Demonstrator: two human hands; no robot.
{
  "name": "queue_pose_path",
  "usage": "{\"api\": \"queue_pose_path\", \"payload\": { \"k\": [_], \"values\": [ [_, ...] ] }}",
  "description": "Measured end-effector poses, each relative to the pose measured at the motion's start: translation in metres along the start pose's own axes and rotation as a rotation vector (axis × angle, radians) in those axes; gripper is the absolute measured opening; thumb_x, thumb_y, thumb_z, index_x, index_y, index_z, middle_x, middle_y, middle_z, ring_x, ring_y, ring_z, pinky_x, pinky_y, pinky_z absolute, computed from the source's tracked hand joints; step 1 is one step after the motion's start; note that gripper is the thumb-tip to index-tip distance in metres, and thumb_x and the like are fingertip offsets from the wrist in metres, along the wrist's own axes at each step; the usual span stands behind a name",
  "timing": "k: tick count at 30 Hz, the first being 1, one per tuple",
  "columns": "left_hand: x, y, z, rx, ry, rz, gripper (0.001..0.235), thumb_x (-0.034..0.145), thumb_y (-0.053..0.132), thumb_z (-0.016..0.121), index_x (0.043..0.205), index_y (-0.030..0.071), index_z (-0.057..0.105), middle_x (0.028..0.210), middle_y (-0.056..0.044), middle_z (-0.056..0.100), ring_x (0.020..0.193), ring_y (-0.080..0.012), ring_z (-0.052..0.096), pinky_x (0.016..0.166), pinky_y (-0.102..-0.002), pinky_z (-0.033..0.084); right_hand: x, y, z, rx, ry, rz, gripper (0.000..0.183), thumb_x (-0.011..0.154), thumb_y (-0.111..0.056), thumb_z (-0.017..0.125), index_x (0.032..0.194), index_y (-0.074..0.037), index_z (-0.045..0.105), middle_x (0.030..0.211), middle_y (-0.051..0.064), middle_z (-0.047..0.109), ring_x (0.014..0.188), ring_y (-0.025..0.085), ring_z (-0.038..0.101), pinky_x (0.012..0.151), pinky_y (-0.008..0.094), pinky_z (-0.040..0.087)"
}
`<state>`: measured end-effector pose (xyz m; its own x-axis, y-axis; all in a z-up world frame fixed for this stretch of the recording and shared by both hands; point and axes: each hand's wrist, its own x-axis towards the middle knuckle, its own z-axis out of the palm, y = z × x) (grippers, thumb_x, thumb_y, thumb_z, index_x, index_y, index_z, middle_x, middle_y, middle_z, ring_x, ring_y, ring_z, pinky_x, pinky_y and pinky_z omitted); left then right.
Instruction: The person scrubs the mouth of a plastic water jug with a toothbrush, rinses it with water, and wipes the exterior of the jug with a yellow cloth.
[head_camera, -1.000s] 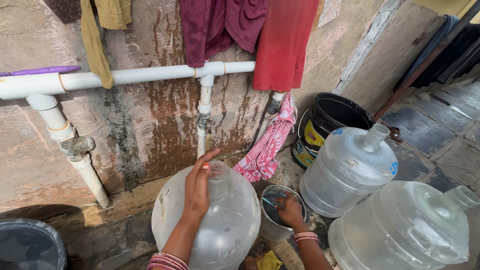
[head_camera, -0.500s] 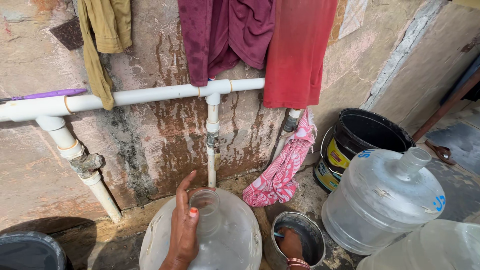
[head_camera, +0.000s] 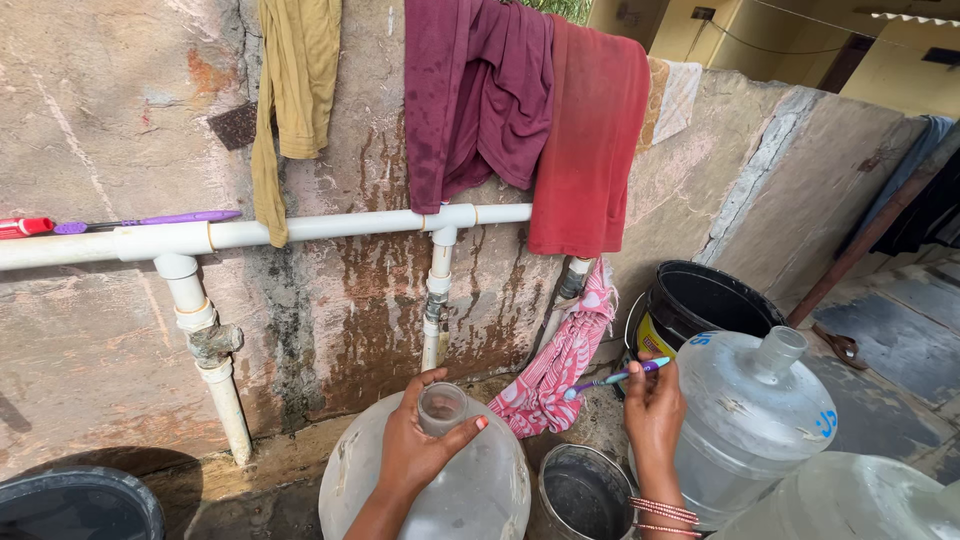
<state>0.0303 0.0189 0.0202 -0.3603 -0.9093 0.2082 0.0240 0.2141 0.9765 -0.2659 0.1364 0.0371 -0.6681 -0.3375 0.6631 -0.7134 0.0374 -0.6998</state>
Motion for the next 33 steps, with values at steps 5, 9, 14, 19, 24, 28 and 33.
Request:
{"api": "queue_pose_path", "payload": {
  "k": [5,9,14,19,24,28,33],
  "values": [
    [-0.004,-0.003,0.001,-0.015,-0.024,0.018,0.074,0.061,0.029,0.094,0.126,0.010,0.065,0.090,-0.002,0.077,0.083,-0.0124,0.075,0.078,-0.029,0.059,0.015,-0.171,-0.021,0.575,-0.349,-0.203,0.026,0.106,-0.019,0.059,0.123,0.000,0.054,0.103,0.006,0.068,0.090,0.010,0.067,0.083,0.028,0.057],
    [-0.012,-0.004,0.002,-0.095,-0.032,0.035,0.075,0.059,0.027,0.094,0.124,0.008,0.061,0.090,-0.003,0.078,0.083,-0.0135,0.075,0.079,-0.030,0.059,-0.020,-0.235,-0.002,0.261,-0.478,-0.308,0.023,0.102,-0.021,0.062,0.114,-0.002,0.058,0.085,0.008,0.068,0.073,0.013,0.064,0.065,0.030,0.053],
    [-0.029,0.004,-0.004,-0.040,-0.080,0.115,0.060,0.061,0.024,0.093,0.112,0.005,0.068,0.092,-0.003,0.078,0.086,-0.0155,0.075,0.082,-0.031,0.058,-0.063,-0.248,0.019,0.144,-0.584,-0.439,0.020,0.100,-0.018,0.063,0.110,-0.002,0.057,0.080,0.014,0.067,0.067,0.023,0.065,0.061,0.035,0.050],
    [-0.040,0.008,-0.008,-0.121,-0.146,0.166,0.067,0.060,0.022,0.093,0.117,0.006,0.063,0.097,-0.006,0.077,0.092,-0.0178,0.074,0.088,-0.032,0.056,-0.060,-0.253,0.003,0.097,-0.546,-0.492,0.017,0.096,-0.014,0.065,0.106,-0.002,0.059,0.082,0.017,0.069,0.067,0.029,0.069,0.059,0.039,0.051],
    [-0.041,0.001,-0.001,0.001,-0.037,0.209,0.062,0.058,0.015,0.088,0.114,0.009,0.062,0.096,-0.007,0.077,0.091,-0.0212,0.075,0.086,-0.034,0.056,-0.063,-0.254,0.002,0.025,-0.622,-0.374,0.018,0.096,-0.016,0.065,0.108,-0.004,0.060,0.073,0.014,0.067,0.064,0.028,0.068,0.059,0.040,0.050],
    [-0.032,0.009,0.007,-0.057,-0.069,0.300,0.064,0.055,0.012,0.085,0.114,0.009,0.060,0.097,-0.008,0.075,0.090,-0.0218,0.074,0.083,-0.034,0.057,-0.074,-0.242,0.009,0.129,-0.766,-0.255,0.033,0.093,-0.015,0.064,0.121,-0.006,0.051,0.071,0.014,0.066,0.064,0.027,0.069,0.060,0.039,0.051],
    [-0.018,0.020,-0.007,-0.055,-0.191,0.357,0.060,0.060,0.012,0.085,0.115,0.007,0.062,0.099,-0.009,0.076,0.092,-0.0219,0.073,0.086,-0.034,0.056,-0.079,-0.216,0.021,0.199,-0.671,-0.302,0.021,0.103,-0.025,0.056,0.108,-0.005,0.058,0.074,0.016,0.067,0.068,0.034,0.070,0.063,0.043,0.052]
  ]
}}
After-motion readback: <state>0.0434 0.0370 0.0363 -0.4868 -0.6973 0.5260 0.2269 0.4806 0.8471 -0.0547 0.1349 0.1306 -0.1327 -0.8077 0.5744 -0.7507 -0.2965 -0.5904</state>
